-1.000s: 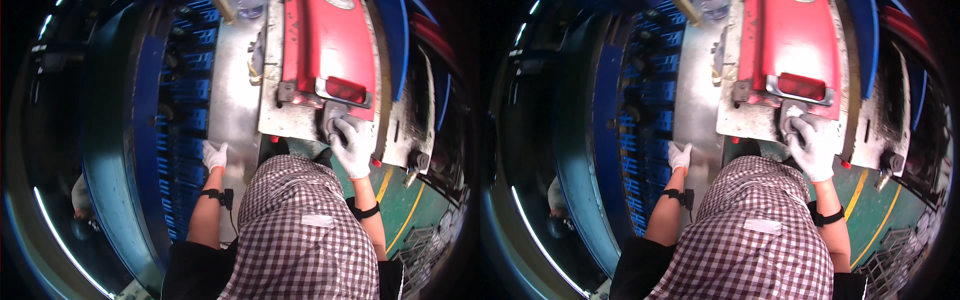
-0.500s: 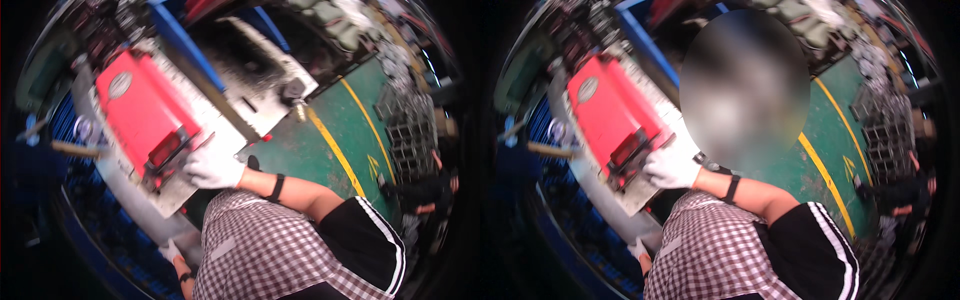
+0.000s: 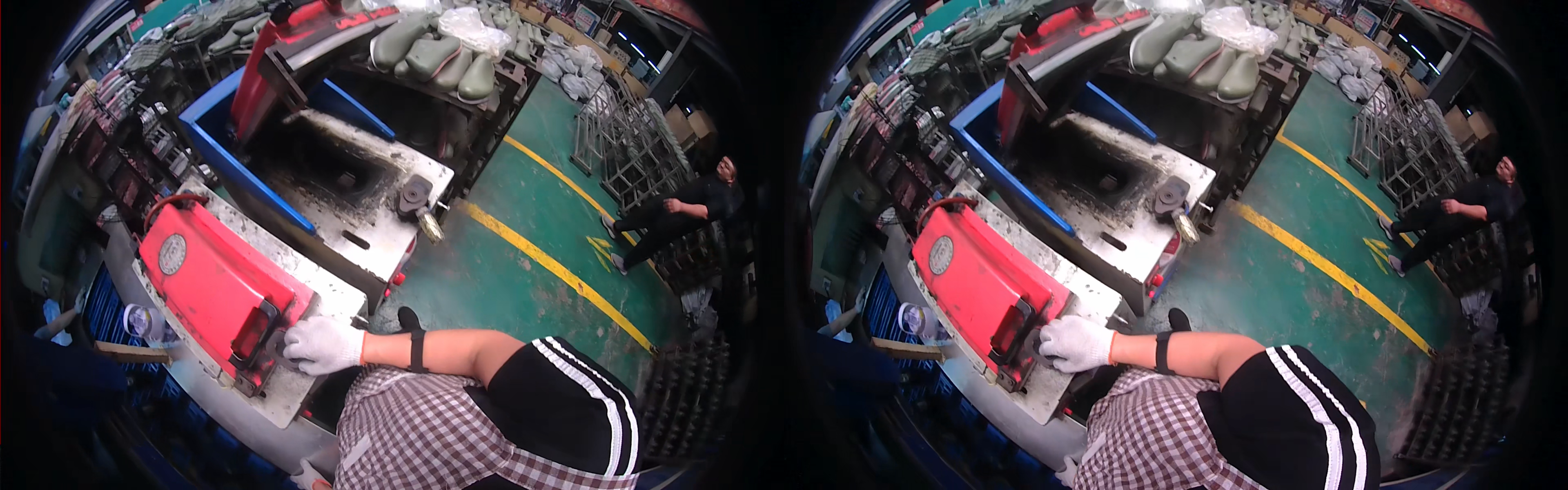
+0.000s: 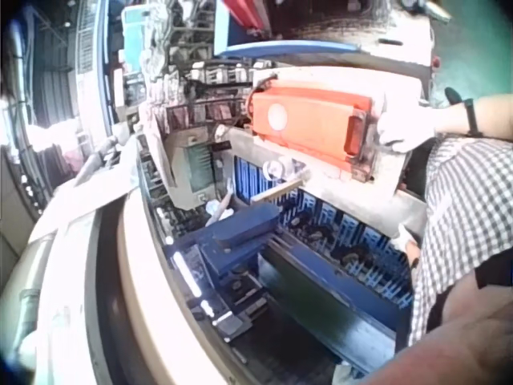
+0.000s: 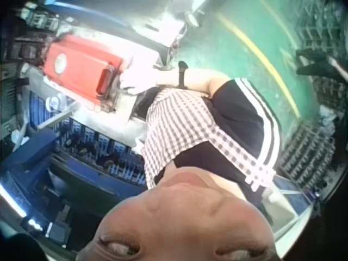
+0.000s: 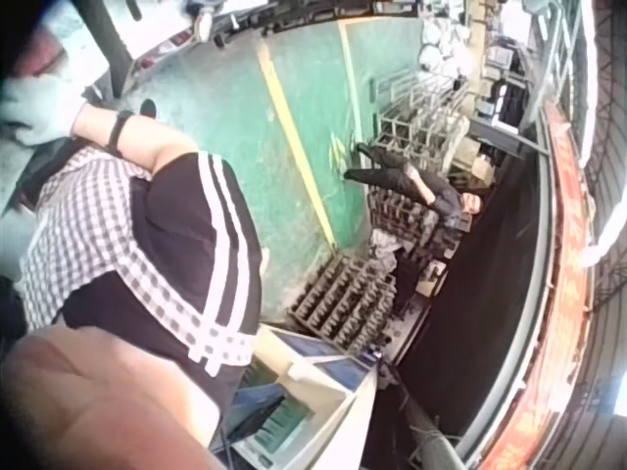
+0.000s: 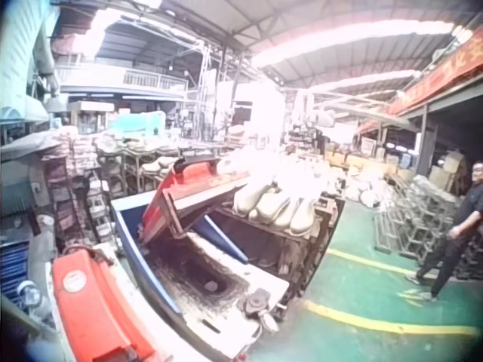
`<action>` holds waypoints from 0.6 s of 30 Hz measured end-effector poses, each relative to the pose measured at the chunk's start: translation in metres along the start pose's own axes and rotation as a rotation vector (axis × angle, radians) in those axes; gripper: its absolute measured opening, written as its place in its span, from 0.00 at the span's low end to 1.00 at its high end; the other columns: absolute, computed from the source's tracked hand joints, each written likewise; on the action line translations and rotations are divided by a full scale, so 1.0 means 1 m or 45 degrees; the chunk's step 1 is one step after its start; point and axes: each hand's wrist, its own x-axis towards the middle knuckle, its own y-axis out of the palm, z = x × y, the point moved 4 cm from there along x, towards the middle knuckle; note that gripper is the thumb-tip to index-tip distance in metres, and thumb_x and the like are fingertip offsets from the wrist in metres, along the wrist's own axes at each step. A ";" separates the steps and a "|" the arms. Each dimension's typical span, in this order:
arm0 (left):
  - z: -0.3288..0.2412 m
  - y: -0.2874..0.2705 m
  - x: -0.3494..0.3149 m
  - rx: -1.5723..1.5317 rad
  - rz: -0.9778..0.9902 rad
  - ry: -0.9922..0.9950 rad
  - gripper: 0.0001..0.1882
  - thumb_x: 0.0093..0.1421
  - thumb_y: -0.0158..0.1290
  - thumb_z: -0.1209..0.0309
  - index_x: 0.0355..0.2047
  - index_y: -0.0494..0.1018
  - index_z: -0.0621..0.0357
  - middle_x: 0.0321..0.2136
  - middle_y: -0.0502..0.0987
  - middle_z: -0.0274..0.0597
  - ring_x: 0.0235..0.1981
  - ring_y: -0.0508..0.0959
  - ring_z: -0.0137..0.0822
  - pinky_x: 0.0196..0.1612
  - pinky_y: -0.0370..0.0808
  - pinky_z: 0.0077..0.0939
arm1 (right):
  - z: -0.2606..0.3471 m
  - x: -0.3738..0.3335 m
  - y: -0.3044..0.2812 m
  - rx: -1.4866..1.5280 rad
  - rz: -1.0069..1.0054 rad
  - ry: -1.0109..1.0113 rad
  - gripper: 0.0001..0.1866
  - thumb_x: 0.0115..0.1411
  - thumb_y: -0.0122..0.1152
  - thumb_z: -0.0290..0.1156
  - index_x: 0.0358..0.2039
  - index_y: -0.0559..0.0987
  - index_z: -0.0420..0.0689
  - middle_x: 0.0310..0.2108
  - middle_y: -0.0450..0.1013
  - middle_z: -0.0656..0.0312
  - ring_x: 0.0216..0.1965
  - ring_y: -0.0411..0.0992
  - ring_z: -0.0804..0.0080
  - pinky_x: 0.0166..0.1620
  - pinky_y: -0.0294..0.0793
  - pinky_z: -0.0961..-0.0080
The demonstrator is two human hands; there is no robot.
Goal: Operating a pneumatic shoe press to bond soles to leather shoe uppers.
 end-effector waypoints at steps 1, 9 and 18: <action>-0.006 0.002 0.003 -0.021 -0.001 0.039 0.45 0.56 0.67 0.50 0.66 0.66 0.66 0.62 0.74 0.60 0.62 0.75 0.56 0.65 0.72 0.47 | 0.001 0.000 0.004 0.021 -0.003 0.002 0.11 0.52 0.67 0.38 0.35 0.82 0.47 0.36 0.75 0.56 0.41 0.77 0.54 0.41 0.77 0.56; 0.045 -0.011 -0.025 -0.096 -0.104 -0.160 0.49 0.53 0.70 0.51 0.69 0.63 0.63 0.63 0.71 0.63 0.65 0.71 0.58 0.67 0.70 0.45 | 0.015 0.006 -0.012 -0.001 0.080 0.023 0.11 0.54 0.64 0.33 0.37 0.83 0.45 0.36 0.78 0.56 0.40 0.78 0.55 0.44 0.79 0.58; 0.031 -0.020 -0.050 -0.025 -0.103 -0.279 0.48 0.55 0.68 0.46 0.68 0.63 0.58 0.62 0.73 0.63 0.62 0.74 0.62 0.63 0.73 0.52 | 0.005 0.007 0.008 -0.026 0.091 -0.002 0.11 0.56 0.62 0.37 0.36 0.82 0.46 0.36 0.77 0.56 0.40 0.78 0.55 0.43 0.79 0.57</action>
